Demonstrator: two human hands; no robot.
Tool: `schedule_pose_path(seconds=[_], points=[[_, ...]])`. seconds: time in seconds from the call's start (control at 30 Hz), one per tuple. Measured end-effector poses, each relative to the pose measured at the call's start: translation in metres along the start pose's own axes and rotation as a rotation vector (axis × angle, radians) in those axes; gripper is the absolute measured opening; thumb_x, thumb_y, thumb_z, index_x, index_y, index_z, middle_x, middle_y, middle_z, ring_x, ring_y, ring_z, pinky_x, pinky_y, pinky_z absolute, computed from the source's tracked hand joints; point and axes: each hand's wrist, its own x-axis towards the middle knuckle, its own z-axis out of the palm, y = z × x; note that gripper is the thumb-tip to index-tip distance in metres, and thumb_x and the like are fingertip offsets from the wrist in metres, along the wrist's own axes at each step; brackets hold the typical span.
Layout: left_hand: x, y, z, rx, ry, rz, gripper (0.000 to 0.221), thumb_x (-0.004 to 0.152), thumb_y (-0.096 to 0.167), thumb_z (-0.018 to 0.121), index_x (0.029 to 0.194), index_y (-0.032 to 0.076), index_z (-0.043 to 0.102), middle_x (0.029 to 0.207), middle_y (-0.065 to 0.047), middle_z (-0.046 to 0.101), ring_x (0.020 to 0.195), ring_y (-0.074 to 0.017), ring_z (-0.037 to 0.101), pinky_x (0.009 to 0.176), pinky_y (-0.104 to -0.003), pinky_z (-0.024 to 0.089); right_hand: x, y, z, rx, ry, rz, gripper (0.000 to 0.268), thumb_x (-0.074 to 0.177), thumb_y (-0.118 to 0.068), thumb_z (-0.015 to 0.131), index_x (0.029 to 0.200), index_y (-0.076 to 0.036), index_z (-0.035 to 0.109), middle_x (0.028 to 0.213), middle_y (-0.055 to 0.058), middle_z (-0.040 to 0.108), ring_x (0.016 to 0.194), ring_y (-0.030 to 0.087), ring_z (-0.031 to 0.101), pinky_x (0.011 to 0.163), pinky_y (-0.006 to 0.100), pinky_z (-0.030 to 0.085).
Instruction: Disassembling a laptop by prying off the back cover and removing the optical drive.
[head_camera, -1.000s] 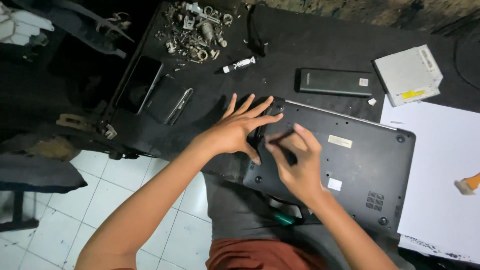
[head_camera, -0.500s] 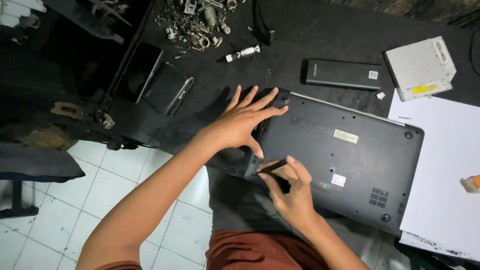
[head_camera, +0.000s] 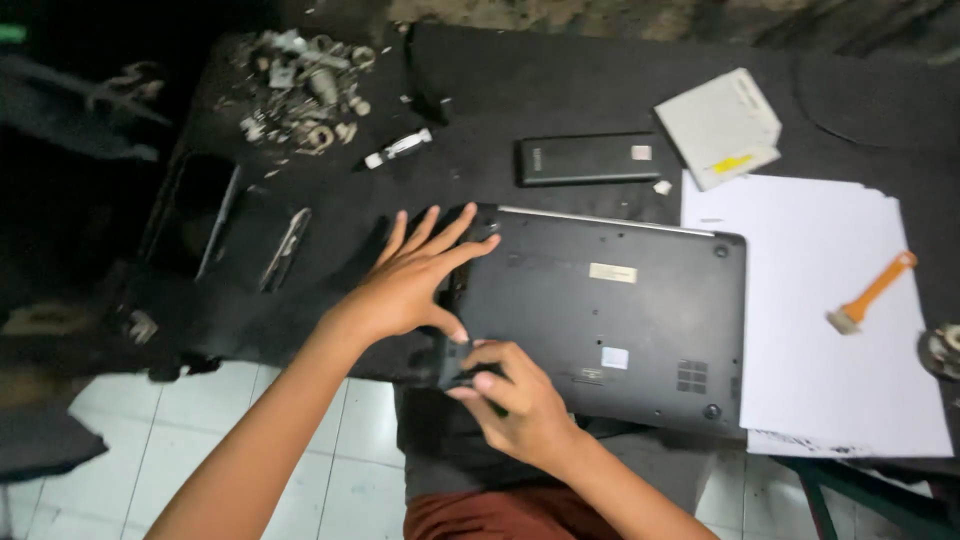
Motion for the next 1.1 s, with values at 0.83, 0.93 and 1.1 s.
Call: schedule_pose_path(seconds=[0.83, 0.93, 1.1], points=[[-0.05, 0.026, 0.052, -0.236, 0.225, -0.54, 0.063, 0.09, 0.049, 0.064, 0.152, 0.04, 0.051, 0.14, 0.011, 0.057, 0.122, -0.0185, 0.056, 0.106, -0.041, 0.044, -0.033, -0.06, -0.115, 0.491, 0.664, 1.237, 0.048, 0.094, -0.012, 0.065, 0.141, -0.009, 0.056, 0.093, 0.018, 0.065, 0.089, 0.033, 0.076, 0.096, 0.04, 0.057], [-0.052, 0.022, 0.073, -0.35, 0.224, -0.757, 0.056, 0.089, 0.05, 0.068, 0.144, 0.039, 0.062, 0.124, 0.014, 0.069, 0.106, -0.0134, 0.065, 0.098, -0.032, 0.048, -0.045, -0.061, -0.166, 0.176, 0.665, 1.288, 0.032, 0.1, -0.015, 0.059, 0.132, -0.008, 0.059, 0.082, 0.015, 0.054, 0.083, 0.025, 0.058, 0.092, 0.032, 0.041], [-0.047, 0.035, 0.075, -0.451, 0.281, -0.924, 0.041, 0.089, 0.045, 0.072, 0.129, 0.036, 0.077, 0.121, 0.018, 0.075, 0.098, -0.0057, 0.068, 0.071, -0.027, 0.047, -0.044, -0.055, -0.19, -0.494, 0.434, 1.474, 0.031, 0.095, -0.035, 0.068, 0.121, -0.02, 0.073, 0.068, 0.004, 0.041, 0.066, 0.017, 0.04, 0.069, 0.028, 0.035]])
